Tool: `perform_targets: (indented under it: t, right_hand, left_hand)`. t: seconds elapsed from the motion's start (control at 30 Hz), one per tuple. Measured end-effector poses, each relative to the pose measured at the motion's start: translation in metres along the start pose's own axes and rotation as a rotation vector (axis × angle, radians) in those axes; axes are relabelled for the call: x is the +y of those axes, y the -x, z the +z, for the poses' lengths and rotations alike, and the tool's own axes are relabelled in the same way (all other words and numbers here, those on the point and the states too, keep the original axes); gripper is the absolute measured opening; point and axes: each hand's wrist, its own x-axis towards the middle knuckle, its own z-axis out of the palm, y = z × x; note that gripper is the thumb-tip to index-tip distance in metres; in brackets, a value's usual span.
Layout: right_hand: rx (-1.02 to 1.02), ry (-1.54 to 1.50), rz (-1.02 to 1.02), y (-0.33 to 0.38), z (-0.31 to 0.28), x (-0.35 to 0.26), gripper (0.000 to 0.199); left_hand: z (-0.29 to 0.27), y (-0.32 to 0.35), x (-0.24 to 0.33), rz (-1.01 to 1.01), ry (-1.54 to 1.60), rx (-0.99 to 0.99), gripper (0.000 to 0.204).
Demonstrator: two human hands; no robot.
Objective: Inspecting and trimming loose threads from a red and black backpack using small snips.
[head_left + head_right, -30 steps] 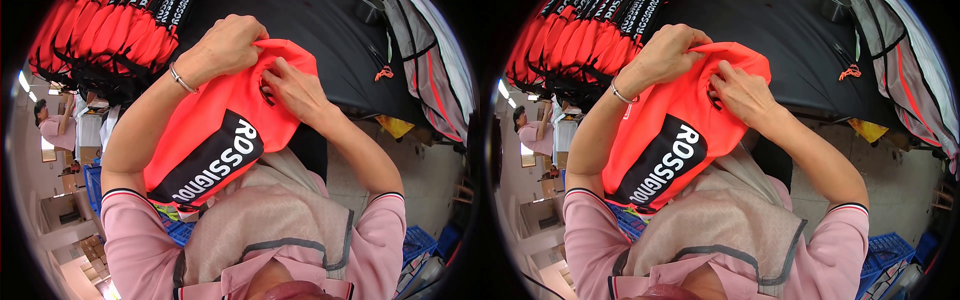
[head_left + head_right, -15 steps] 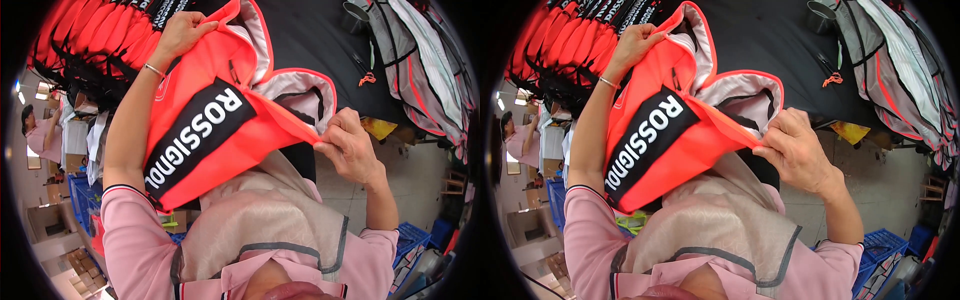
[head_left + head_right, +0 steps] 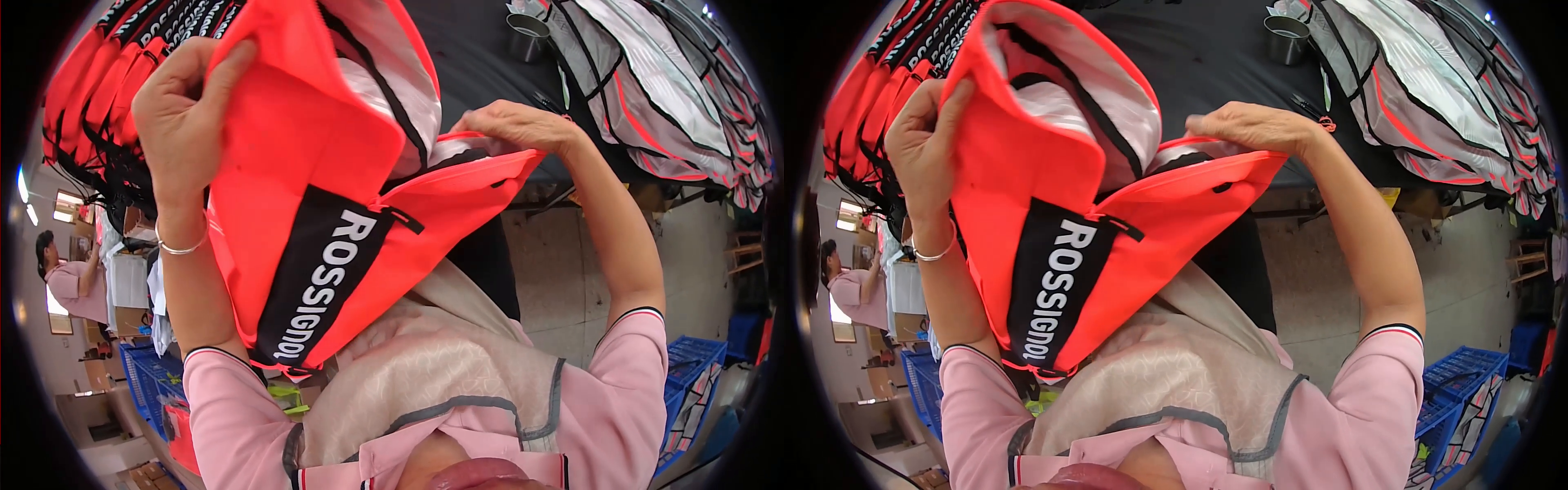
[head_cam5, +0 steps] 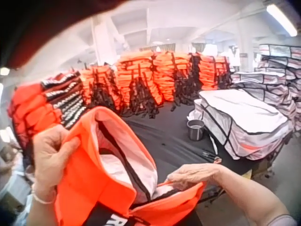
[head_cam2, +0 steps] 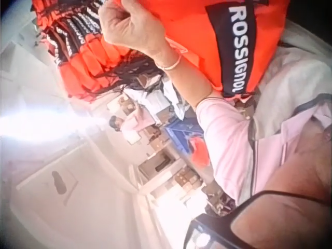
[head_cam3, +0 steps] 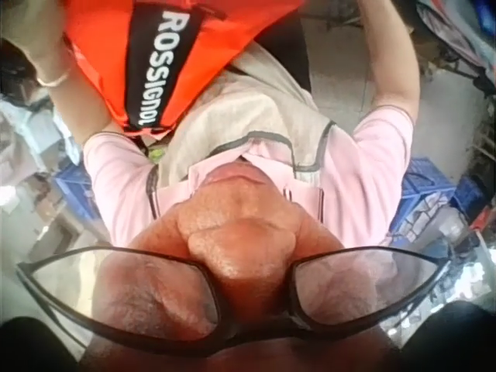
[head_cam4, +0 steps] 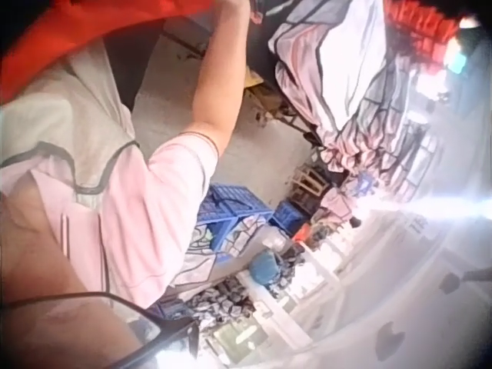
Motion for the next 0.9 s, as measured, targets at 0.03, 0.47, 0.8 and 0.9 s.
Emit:
perform_targets:
  t: [0.03,0.47,0.8,0.9]
  right_hand:
    - [-0.021,0.103,-0.059,0.000,0.001,-0.001,0.048]
    - [0.215,0.042,-0.087,-0.035,-0.101,0.114,0.026]
    - [0.384,-0.505,-0.230,0.020,-0.047,0.018,0.042]
    - [0.379,-0.427,-0.083,0.030,-0.054,0.033,0.033]
  left_hand:
    - [-0.001,-0.001,0.004,0.029,-0.012,0.013,0.016]
    - [-0.056,-0.047,-0.020,0.354,-0.194,0.188,0.014]
    - [0.053,-0.127,-0.133,0.114,-0.646,-0.174,0.032]
    - [0.104,-0.126,-0.116,0.171,-0.889,-0.144,0.028]
